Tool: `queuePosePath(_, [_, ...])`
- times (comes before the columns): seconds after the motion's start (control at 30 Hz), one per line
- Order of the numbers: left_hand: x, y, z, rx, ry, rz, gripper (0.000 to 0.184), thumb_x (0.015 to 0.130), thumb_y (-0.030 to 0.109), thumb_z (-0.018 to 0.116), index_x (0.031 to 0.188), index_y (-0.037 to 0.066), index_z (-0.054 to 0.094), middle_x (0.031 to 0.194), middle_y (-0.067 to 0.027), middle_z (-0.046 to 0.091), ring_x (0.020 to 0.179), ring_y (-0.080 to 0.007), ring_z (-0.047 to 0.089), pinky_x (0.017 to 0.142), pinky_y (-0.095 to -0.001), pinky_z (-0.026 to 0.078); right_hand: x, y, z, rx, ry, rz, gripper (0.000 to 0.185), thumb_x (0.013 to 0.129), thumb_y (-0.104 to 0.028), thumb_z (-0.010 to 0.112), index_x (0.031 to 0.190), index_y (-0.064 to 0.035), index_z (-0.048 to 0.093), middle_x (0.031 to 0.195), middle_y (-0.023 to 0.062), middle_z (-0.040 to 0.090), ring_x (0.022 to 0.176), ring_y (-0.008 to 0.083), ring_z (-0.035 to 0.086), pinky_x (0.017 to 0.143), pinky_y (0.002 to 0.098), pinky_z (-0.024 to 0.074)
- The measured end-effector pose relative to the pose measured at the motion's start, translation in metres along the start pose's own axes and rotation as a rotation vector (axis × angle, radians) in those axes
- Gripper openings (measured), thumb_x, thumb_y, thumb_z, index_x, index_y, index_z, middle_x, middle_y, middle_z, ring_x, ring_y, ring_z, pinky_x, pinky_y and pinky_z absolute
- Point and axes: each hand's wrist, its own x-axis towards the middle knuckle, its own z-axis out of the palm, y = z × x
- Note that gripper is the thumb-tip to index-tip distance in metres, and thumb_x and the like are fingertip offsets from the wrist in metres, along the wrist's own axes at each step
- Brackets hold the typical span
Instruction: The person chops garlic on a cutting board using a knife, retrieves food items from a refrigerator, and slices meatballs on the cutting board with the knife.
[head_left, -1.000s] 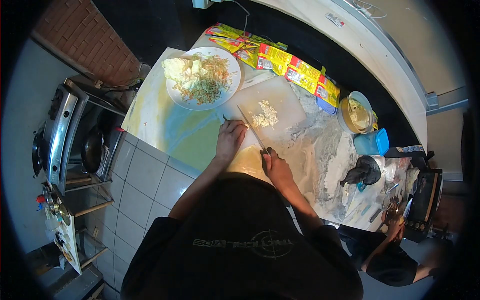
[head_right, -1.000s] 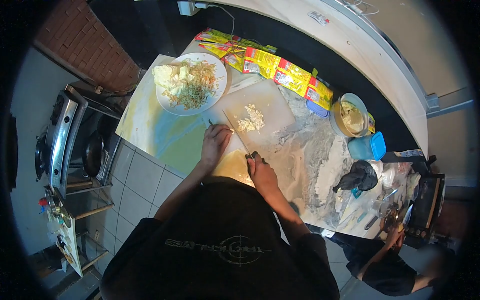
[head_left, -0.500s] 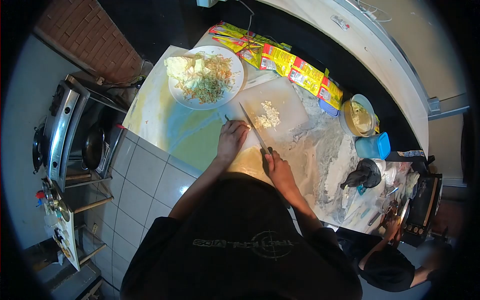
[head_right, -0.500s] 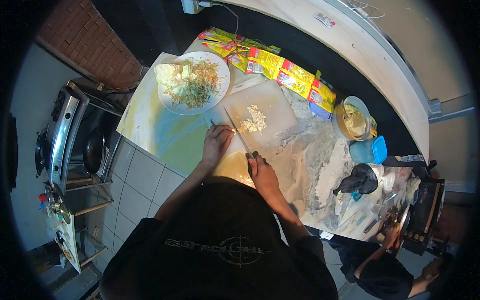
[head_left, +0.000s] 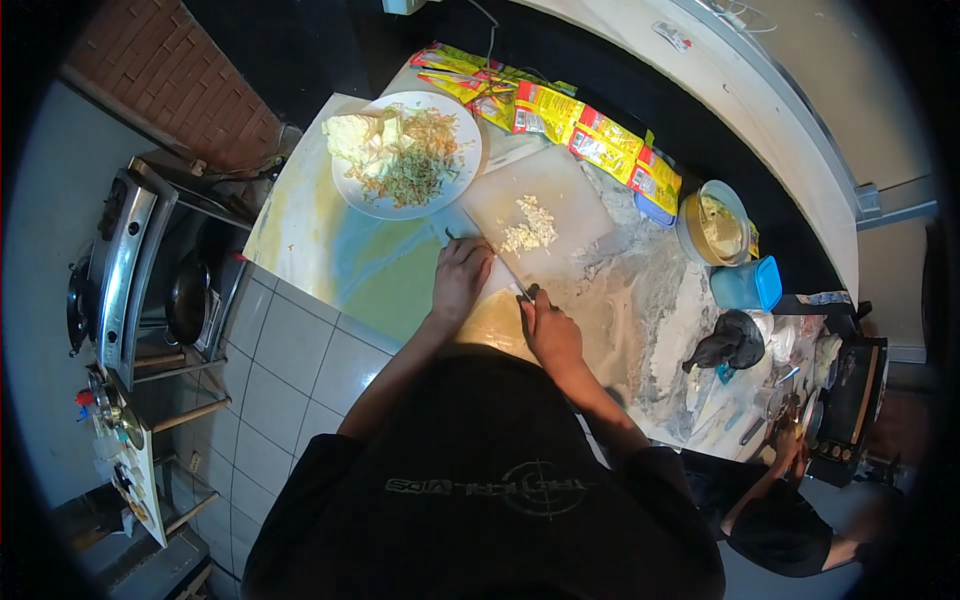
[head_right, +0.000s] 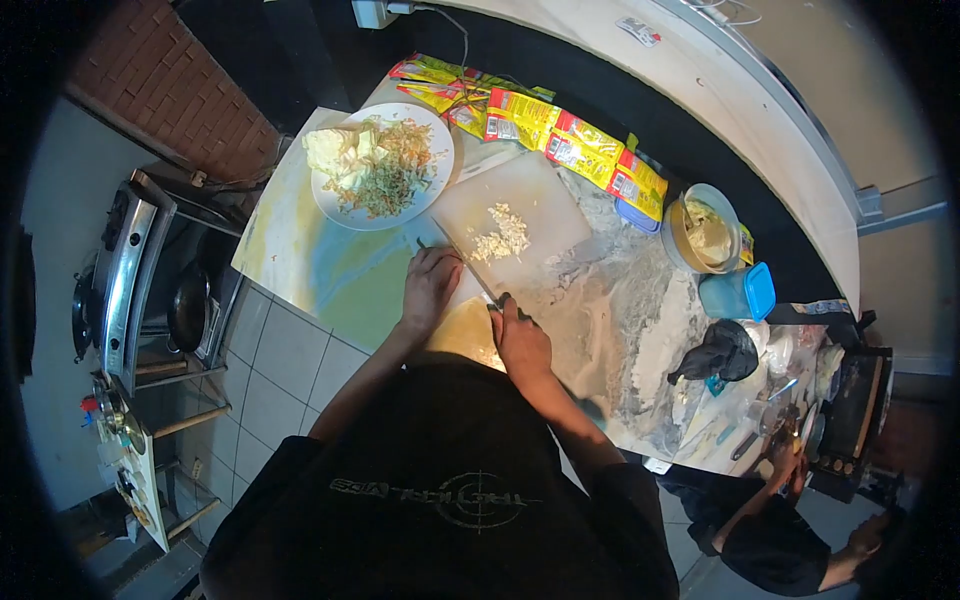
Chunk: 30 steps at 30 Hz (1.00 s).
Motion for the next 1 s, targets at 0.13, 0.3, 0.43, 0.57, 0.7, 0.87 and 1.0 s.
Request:
queuePosePath(0.13, [-0.001, 0.001, -0.002, -0.001, 0.022, 0.014, 0.012, 0.079, 0.009, 0.070, 0.091, 0.007, 0.066, 0.102, -0.0049, 0.061, 0.098, -0.0265, 0.056, 0.084, -0.0404, 0.045, 0.003, 0.009, -0.003, -0.011, 0.028, -0.043, 0.037, 0.100, -0.039, 0.044, 0.117, -0.0062, 0.053, 0.070, 0.0249, 0.065, 0.065, 0.0432, 0.066, 0.056, 0.0518, 0.0526])
queuePosePath(0.3, [0.001, 0.008, -0.005, -0.023, 0.000, -0.021, 0.015, 0.078, 0.012, 0.072, 0.090, 0.009, 0.064, 0.097, -0.0059, 0.058, 0.094, -0.0285, 0.054, 0.083, -0.0413, 0.044, -0.004, 0.014, -0.012, 0.018, 0.034, -0.021, 0.039, 0.101, -0.040, 0.044, 0.117, -0.0055, 0.053, 0.073, 0.0261, 0.065, 0.067, 0.0438, 0.066, 0.057, 0.0525, 0.0527])
queuePosePath(0.43, [0.000, 0.005, 0.001, 0.017, 0.008, -0.060, 0.016, 0.078, 0.013, 0.073, 0.090, 0.010, 0.063, 0.097, -0.0059, 0.058, 0.093, -0.0287, 0.054, 0.081, -0.0417, 0.043, -0.006, 0.013, -0.013, 0.112, 0.024, -0.015, 0.039, 0.101, -0.039, 0.043, 0.118, -0.0053, 0.054, 0.076, 0.0272, 0.066, 0.068, 0.0464, 0.064, 0.059, 0.0547, 0.0518])
queuePosePath(0.57, [-0.003, 0.005, 0.003, 0.011, 0.054, -0.037, 0.014, 0.079, 0.012, 0.073, 0.090, 0.010, 0.064, 0.094, -0.0059, 0.059, 0.092, -0.0283, 0.054, 0.081, -0.0416, 0.043, -0.006, 0.012, -0.014, 0.146, -0.018, 0.004, 0.041, 0.101, -0.039, 0.043, 0.120, -0.0051, 0.055, 0.082, 0.0281, 0.066, 0.072, 0.0477, 0.064, 0.062, 0.0555, 0.0519])
queuePosePath(0.7, [-0.004, 0.001, 0.006, -0.009, 0.073, -0.010, 0.010, 0.080, 0.011, 0.071, 0.088, 0.009, 0.065, 0.093, -0.0062, 0.061, 0.091, -0.0283, 0.056, 0.082, -0.0417, 0.044, -0.006, 0.012, -0.014, 0.201, -0.044, 0.009, 0.043, 0.101, -0.040, 0.042, 0.123, -0.0048, 0.054, 0.086, 0.0292, 0.066, 0.077, 0.0489, 0.064, 0.067, 0.0557, 0.0517])
queuePosePath(0.87, [-0.004, 0.002, 0.004, -0.046, 0.077, -0.028, 0.018, 0.080, 0.009, 0.071, 0.095, 0.008, 0.061, 0.095, -0.0068, 0.062, 0.091, -0.0291, 0.057, 0.083, -0.0420, 0.044, -0.006, 0.008, -0.017, 0.233, -0.085, 0.030, 0.044, 0.101, -0.040, 0.041, 0.125, -0.0046, 0.054, 0.090, 0.0301, 0.066, 0.081, 0.0497, 0.063, 0.070, 0.0559, 0.0513])
queuePosePath(1.0, [-0.004, 0.004, 0.002, -0.091, 0.037, -0.108, 0.029, 0.080, 0.007, 0.072, 0.104, 0.007, 0.055, 0.094, -0.0073, 0.062, 0.092, -0.0292, 0.058, 0.084, -0.0414, 0.044, -0.005, 0.010, -0.009, 0.238, -0.077, 0.012, 0.044, 0.101, -0.039, 0.041, 0.125, -0.0050, 0.053, 0.088, 0.0296, 0.066, 0.080, 0.0491, 0.063, 0.069, 0.0558, 0.0515])
